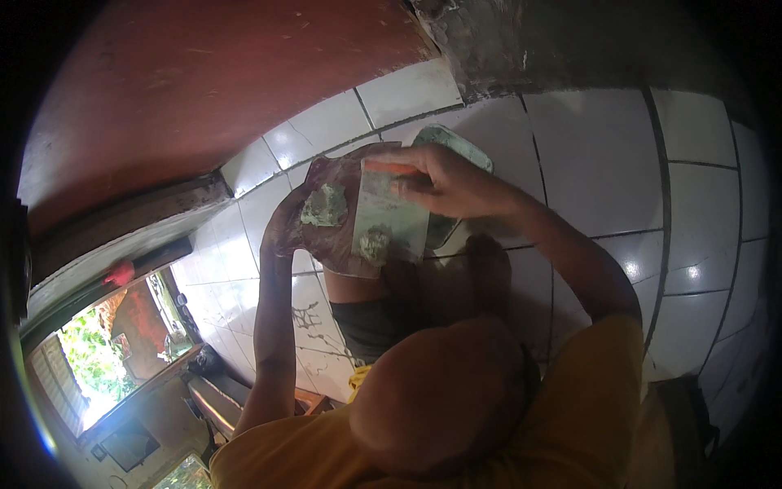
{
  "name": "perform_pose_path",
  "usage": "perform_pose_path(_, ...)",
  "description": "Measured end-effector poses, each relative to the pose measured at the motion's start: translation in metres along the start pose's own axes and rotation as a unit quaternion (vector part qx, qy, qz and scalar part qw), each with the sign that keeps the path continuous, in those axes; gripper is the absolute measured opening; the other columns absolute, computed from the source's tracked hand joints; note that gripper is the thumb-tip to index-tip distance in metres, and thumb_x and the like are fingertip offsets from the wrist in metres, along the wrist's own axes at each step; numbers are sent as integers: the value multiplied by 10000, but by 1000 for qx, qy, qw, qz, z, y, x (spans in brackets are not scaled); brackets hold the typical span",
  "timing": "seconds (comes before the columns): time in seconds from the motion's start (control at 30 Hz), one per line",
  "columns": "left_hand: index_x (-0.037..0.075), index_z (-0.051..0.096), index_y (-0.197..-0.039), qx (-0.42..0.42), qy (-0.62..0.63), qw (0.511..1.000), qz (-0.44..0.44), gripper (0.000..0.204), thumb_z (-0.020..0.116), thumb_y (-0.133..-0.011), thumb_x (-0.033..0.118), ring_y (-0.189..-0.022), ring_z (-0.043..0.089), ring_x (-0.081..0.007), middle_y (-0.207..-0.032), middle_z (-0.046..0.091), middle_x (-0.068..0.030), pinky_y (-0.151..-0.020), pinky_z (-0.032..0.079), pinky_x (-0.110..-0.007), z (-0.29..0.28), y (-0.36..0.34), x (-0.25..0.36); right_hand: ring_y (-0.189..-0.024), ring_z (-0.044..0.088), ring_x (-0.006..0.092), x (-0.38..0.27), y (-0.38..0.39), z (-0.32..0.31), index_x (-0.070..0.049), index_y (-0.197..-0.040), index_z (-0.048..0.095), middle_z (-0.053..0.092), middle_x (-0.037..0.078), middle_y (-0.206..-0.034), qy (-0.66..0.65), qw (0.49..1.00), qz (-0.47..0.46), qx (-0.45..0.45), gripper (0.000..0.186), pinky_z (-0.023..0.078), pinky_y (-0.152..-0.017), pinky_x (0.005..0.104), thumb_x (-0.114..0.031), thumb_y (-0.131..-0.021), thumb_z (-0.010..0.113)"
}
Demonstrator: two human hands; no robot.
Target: The person scoops green plaster from a container onto a hawk and applies it to a damaged wall section using a trowel. The person repeatedly smooths the plaster over the rough surface near the floor level.
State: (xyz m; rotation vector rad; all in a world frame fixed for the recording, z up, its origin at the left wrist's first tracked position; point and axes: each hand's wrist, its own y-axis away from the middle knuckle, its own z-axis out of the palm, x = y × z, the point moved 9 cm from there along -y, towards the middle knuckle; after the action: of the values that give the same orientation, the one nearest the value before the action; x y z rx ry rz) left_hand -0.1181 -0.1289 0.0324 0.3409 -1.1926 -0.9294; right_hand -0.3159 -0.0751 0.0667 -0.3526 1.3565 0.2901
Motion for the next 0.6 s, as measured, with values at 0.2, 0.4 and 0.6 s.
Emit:
perform_pose_path(0.2,13,237,-1394,-13,-63,996,65,502,353,-979,270,-1197,470,-266,-1340,410,-164,-964,456,-379,-29,-4,3,-915,505,63,-3,21,7,-18,-1291,427,567,45,-1071,-177,974,140,17,441,425,-790,237,-97,-884,578)
perform_pose_path(0.4,25,271,-1376,47,5,986,159,521,424,-941,267,-1206,446,-275,-1318,438,-142,-1017,374,-409,-66,12,-47,-1073,493,115,-22,92,-80,-37,-1357,351,533,29,-1151,-354,852,-178,342,549,352,-968,323,-70,-855,572)
perform_pose_path(0.6,19,331,-1337,34,100,983,152,520,391,-939,350,-1128,503,-302,-1260,480,-148,-929,436,-459,-67,0,-56,-1168,466,153,-23,104,-102,-55,-1314,409,521,49,-1226,-368,792,-180,454,439,323,-1018,373,-99,-894,531)
